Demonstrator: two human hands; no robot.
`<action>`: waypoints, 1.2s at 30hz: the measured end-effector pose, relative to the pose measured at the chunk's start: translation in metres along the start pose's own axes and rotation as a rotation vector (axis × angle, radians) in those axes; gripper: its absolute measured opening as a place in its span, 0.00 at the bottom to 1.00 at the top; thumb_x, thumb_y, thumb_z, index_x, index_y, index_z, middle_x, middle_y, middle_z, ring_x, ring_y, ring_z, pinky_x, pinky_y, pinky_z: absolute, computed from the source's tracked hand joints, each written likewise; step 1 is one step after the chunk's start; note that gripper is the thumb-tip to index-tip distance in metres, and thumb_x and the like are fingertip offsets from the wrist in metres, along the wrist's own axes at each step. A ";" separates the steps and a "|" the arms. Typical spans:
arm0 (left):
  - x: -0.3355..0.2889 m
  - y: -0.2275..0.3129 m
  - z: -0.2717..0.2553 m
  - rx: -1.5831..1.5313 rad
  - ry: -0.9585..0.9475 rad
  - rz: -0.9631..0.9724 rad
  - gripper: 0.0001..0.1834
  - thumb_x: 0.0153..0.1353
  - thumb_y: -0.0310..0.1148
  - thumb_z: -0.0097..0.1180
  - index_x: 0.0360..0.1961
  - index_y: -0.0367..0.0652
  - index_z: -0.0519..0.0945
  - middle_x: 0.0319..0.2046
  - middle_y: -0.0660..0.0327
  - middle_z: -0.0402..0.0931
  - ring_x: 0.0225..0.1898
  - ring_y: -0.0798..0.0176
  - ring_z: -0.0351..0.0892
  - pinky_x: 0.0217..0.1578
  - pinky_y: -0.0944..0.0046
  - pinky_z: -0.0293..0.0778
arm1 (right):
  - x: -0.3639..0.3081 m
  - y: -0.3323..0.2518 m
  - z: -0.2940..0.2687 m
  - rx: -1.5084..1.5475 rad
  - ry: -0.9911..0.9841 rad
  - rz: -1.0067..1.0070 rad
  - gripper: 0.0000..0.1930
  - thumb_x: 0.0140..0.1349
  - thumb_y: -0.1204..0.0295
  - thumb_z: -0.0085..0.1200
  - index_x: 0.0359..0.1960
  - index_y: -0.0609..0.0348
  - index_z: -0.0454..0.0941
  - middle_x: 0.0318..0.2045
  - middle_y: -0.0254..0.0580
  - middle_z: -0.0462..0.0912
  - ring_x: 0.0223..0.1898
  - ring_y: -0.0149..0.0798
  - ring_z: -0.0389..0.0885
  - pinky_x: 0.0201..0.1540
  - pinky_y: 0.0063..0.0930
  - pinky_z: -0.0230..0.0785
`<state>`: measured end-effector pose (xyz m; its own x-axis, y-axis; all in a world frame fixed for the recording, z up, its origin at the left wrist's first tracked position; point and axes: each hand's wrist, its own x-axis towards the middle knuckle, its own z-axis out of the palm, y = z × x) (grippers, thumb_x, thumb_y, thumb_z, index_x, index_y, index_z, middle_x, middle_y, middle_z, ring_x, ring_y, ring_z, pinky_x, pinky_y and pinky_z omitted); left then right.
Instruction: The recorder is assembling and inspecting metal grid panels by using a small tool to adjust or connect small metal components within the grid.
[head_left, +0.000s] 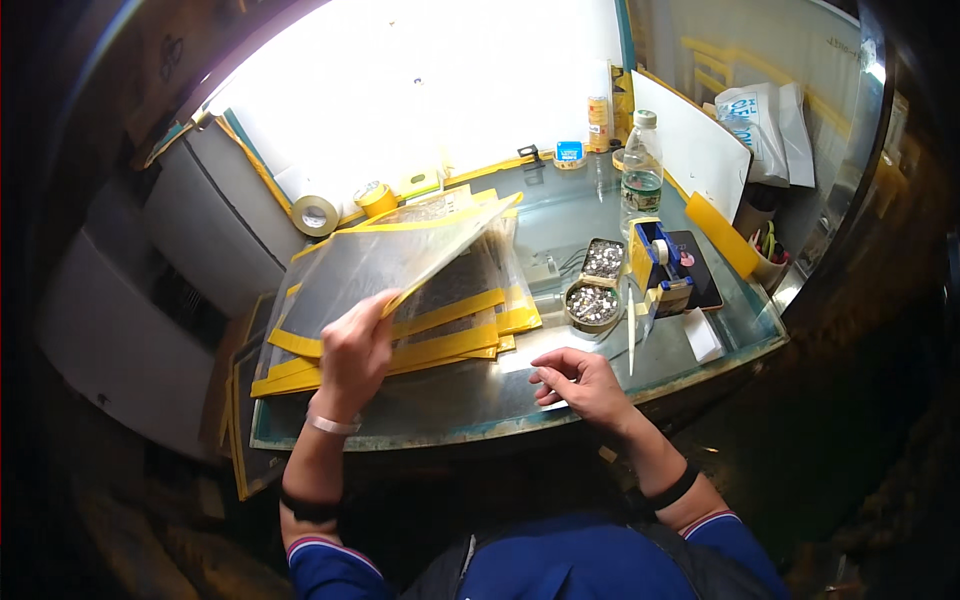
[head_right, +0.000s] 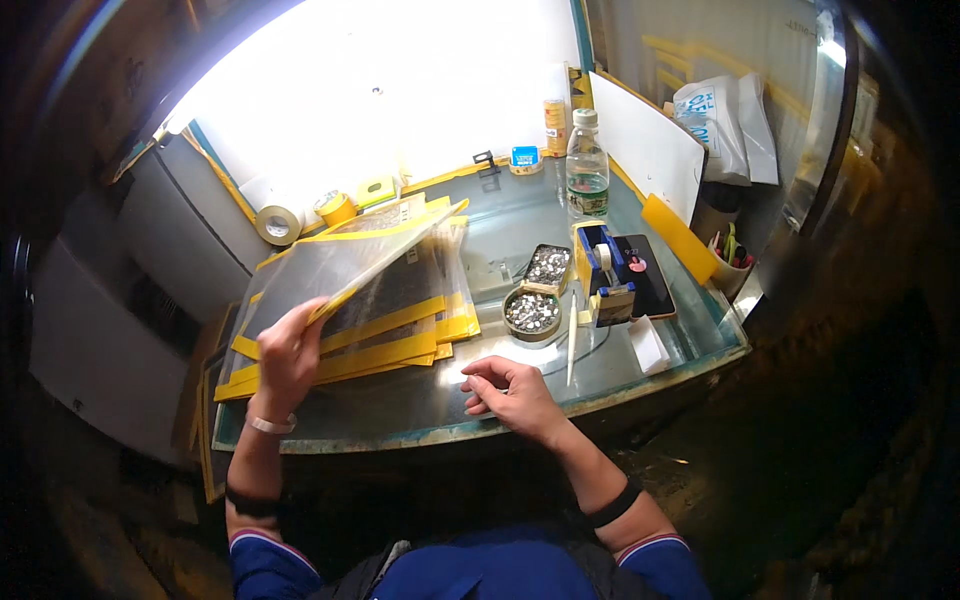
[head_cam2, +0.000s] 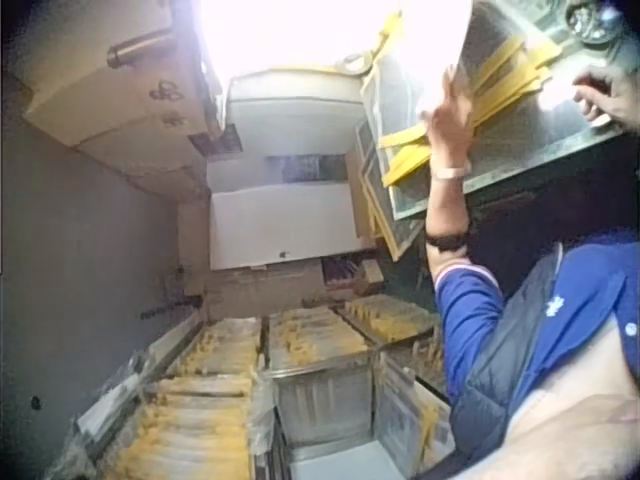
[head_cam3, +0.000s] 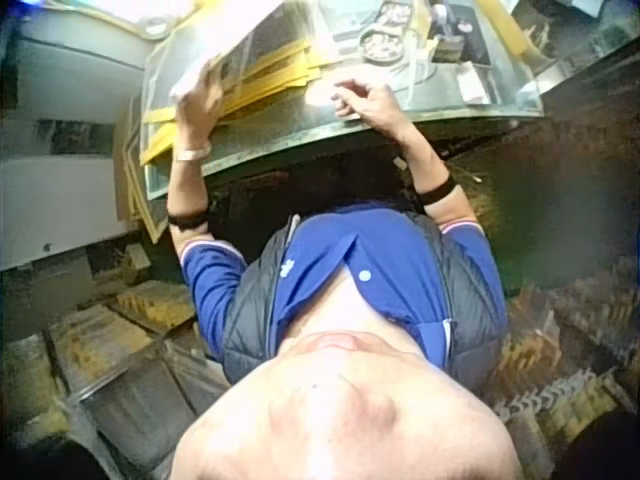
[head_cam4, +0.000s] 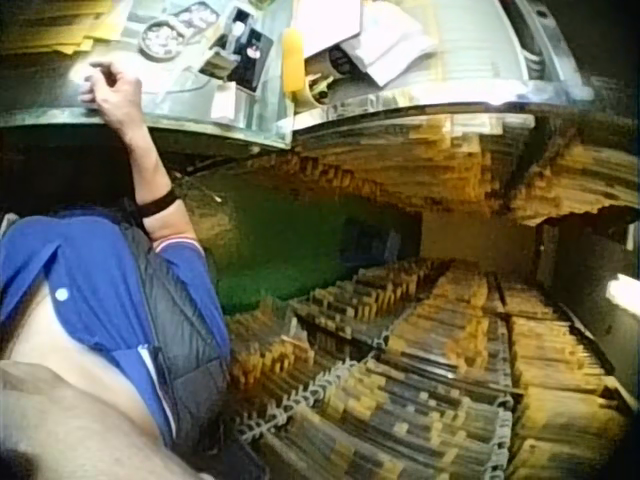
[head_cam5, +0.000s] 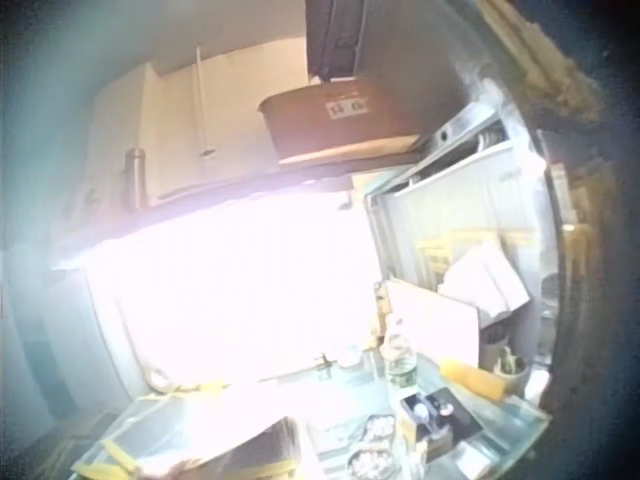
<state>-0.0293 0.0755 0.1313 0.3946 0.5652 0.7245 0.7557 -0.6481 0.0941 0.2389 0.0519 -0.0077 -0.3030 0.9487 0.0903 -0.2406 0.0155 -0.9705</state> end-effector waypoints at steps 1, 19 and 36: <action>-0.008 0.009 -0.016 -0.036 -0.040 0.015 0.11 0.57 0.19 0.54 0.42 0.40 0.81 0.34 0.49 0.82 0.35 0.48 0.83 0.35 0.59 0.78 | -0.001 -0.001 0.000 -0.014 0.003 0.006 0.11 0.67 0.74 0.50 0.47 0.68 0.75 0.36 0.46 0.82 0.32 0.31 0.83 0.37 0.24 0.80; -0.110 0.080 -0.004 -0.408 -0.516 -0.115 0.36 0.41 0.40 0.74 0.52 0.39 0.75 0.51 0.50 0.72 0.50 0.49 0.73 0.52 0.54 0.70 | -0.009 -0.005 0.016 -0.619 -0.005 -0.211 0.06 0.55 0.76 0.60 0.32 0.66 0.81 0.30 0.42 0.81 0.29 0.32 0.82 0.33 0.24 0.74; -0.137 0.078 0.008 -0.463 -0.105 -0.426 0.03 0.50 0.20 0.61 0.28 0.35 0.83 0.22 0.59 0.75 0.18 0.67 0.75 0.20 0.70 0.71 | -0.009 -0.003 0.009 -0.041 0.397 -0.222 0.13 0.67 0.80 0.45 0.51 0.69 0.66 0.39 0.50 0.79 0.38 0.35 0.82 0.45 0.27 0.79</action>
<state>-0.0202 -0.0484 0.0336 0.1764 0.8537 0.4901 0.5630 -0.4959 0.6612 0.2341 0.0406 -0.0036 0.1308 0.9685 0.2117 -0.2211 0.2366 -0.9461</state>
